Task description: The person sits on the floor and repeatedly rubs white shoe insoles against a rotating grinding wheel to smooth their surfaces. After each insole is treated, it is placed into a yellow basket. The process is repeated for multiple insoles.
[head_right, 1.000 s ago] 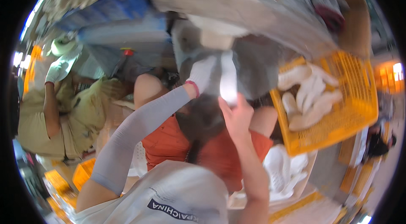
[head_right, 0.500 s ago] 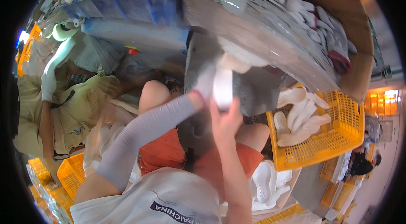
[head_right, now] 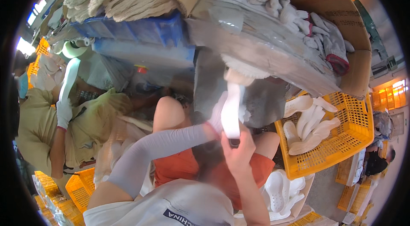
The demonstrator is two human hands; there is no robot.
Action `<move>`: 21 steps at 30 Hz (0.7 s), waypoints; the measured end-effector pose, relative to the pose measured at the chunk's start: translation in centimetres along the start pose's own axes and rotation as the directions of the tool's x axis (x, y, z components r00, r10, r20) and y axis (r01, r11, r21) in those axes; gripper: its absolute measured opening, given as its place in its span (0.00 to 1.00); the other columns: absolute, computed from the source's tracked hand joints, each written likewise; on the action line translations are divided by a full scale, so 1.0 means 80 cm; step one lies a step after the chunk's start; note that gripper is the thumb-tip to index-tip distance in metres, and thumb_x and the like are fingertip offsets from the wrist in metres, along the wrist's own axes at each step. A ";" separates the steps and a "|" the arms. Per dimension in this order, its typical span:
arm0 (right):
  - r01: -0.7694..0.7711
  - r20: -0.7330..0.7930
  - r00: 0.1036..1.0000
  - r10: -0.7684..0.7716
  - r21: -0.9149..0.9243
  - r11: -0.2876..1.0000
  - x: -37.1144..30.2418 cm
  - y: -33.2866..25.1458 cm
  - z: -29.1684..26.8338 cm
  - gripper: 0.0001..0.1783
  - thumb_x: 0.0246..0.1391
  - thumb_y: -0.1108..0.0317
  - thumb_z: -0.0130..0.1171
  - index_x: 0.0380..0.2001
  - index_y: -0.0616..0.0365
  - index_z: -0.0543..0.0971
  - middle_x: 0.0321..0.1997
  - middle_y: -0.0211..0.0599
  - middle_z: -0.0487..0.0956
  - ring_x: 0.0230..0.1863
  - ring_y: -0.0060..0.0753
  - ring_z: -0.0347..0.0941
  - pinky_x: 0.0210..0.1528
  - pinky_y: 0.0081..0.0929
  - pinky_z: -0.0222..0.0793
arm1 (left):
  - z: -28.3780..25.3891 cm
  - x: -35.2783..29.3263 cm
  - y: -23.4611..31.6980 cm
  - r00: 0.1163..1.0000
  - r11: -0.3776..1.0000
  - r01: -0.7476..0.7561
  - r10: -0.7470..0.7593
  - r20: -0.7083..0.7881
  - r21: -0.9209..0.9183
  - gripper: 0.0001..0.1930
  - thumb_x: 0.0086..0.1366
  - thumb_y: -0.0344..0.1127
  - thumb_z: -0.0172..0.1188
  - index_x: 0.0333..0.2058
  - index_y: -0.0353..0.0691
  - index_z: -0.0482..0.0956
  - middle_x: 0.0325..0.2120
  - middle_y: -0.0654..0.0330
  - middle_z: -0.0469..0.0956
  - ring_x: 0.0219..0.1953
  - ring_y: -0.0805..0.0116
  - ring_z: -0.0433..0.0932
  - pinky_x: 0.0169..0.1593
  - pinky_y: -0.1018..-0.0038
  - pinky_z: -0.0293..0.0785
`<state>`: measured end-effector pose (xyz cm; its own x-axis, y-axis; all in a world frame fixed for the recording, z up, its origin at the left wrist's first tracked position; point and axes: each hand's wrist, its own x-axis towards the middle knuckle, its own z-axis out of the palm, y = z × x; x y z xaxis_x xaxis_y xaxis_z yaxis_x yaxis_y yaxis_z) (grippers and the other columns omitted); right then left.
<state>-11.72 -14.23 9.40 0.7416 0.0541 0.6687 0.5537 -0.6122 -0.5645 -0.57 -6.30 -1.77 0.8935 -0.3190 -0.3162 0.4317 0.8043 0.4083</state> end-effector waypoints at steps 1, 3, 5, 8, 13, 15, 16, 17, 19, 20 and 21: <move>-0.037 0.002 0.999 0.037 -0.016 0.999 0.006 0.004 0.004 0.21 0.55 0.67 0.75 0.46 0.64 0.77 0.39 0.53 0.85 0.39 0.50 0.85 0.42 0.42 0.79 | -0.006 0.003 0.000 0.997 0.987 0.068 -0.064 0.032 -0.144 0.17 0.78 0.51 0.49 0.50 0.45 0.77 0.34 0.61 0.81 0.37 0.62 0.82 0.42 0.66 0.82; -0.252 0.080 0.962 0.262 -0.116 0.961 0.013 0.022 0.022 0.20 0.57 0.63 0.73 0.44 0.64 0.77 0.35 0.56 0.84 0.36 0.55 0.85 0.39 0.43 0.79 | -0.022 0.029 0.002 0.992 0.997 -0.003 -0.007 0.124 0.078 0.18 0.77 0.52 0.51 0.46 0.43 0.79 0.33 0.61 0.81 0.37 0.62 0.83 0.41 0.65 0.81; -0.294 0.051 0.952 0.302 -0.123 0.948 0.020 0.056 0.049 0.21 0.58 0.59 0.71 0.43 0.64 0.76 0.30 0.58 0.83 0.34 0.61 0.83 0.37 0.46 0.79 | -0.041 0.059 0.004 0.996 0.976 -0.083 0.073 0.059 0.199 0.19 0.77 0.53 0.52 0.42 0.42 0.81 0.32 0.61 0.82 0.37 0.62 0.83 0.40 0.64 0.81; -0.285 0.055 0.949 0.311 -0.275 0.918 0.015 0.127 0.084 0.19 0.55 0.59 0.70 0.39 0.63 0.78 0.27 0.57 0.83 0.32 0.65 0.82 0.36 0.51 0.78 | -0.054 0.106 -0.007 0.983 0.977 -0.106 0.131 -0.127 0.187 0.23 0.76 0.57 0.53 0.42 0.41 0.82 0.37 0.60 0.84 0.37 0.62 0.83 0.40 0.63 0.79; -0.273 0.083 0.960 0.268 0.061 0.960 0.014 0.129 0.069 0.26 0.54 0.58 0.74 0.49 0.66 0.80 0.38 0.55 0.84 0.39 0.56 0.84 0.43 0.45 0.79 | -0.068 0.105 -0.039 0.996 0.985 -0.079 0.083 0.024 -0.156 0.24 0.78 0.57 0.45 0.41 0.43 0.80 0.37 0.60 0.84 0.37 0.60 0.81 0.44 0.61 0.77; -0.439 0.244 0.893 0.377 0.301 0.846 0.027 0.081 0.040 0.30 0.57 0.70 0.71 0.61 0.65 0.75 0.46 0.40 0.86 0.45 0.26 0.80 0.51 0.29 0.77 | -0.076 0.106 -0.038 0.947 0.851 -0.319 0.308 0.096 0.417 0.24 0.78 0.56 0.43 0.40 0.42 0.80 0.36 0.58 0.84 0.37 0.58 0.81 0.45 0.60 0.77; -0.611 0.384 0.767 0.514 0.192 0.768 0.025 0.051 0.032 0.29 0.57 0.72 0.69 0.61 0.67 0.73 0.46 0.47 0.86 0.45 0.32 0.82 0.51 0.31 0.77 | -0.081 0.111 -0.035 0.905 0.671 -0.382 0.412 0.109 0.635 0.25 0.78 0.55 0.43 0.40 0.41 0.80 0.35 0.56 0.83 0.37 0.57 0.82 0.45 0.59 0.78; -0.753 0.427 0.616 0.662 0.072 0.654 0.029 0.031 0.024 0.29 0.57 0.74 0.67 0.61 0.68 0.72 0.45 0.53 0.85 0.45 0.39 0.84 0.51 0.34 0.78 | -0.085 0.120 -0.028 0.882 0.556 -0.374 0.460 0.101 0.742 0.25 0.78 0.54 0.43 0.40 0.39 0.80 0.35 0.54 0.83 0.37 0.56 0.82 0.45 0.58 0.78; -0.376 0.380 0.802 0.462 -0.280 0.883 0.046 0.018 0.027 0.21 0.56 0.76 0.64 0.52 0.68 0.73 0.38 0.65 0.82 0.41 0.62 0.83 0.45 0.44 0.79 | -0.090 0.148 -0.011 0.822 0.352 -0.340 0.562 0.094 0.872 0.24 0.78 0.51 0.43 0.39 0.37 0.80 0.34 0.51 0.83 0.37 0.53 0.83 0.43 0.56 0.79; -0.324 0.331 0.851 0.407 -0.278 0.904 0.055 0.020 0.029 0.19 0.56 0.75 0.64 0.49 0.68 0.73 0.35 0.66 0.81 0.40 0.66 0.81 0.42 0.47 0.78 | -0.090 0.157 0.000 0.809 0.465 -0.388 0.586 0.052 0.796 0.23 0.79 0.49 0.43 0.39 0.36 0.80 0.34 0.49 0.83 0.36 0.52 0.83 0.42 0.56 0.80; -0.308 0.304 0.865 0.398 -0.304 0.902 0.062 0.022 0.031 0.17 0.56 0.75 0.64 0.46 0.67 0.72 0.33 0.67 0.79 0.39 0.70 0.79 0.39 0.51 0.76 | -0.086 0.162 0.006 0.920 0.845 -0.310 0.383 -0.087 0.437 0.21 0.78 0.47 0.44 0.39 0.35 0.80 0.33 0.48 0.82 0.36 0.51 0.84 0.41 0.55 0.81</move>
<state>-6.09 -13.09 10.54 0.9774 0.0432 0.2069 0.1559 -0.8083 -0.5678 10.35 -6.58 -11.55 0.9761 0.0582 -0.2093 0.1418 0.5593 0.8168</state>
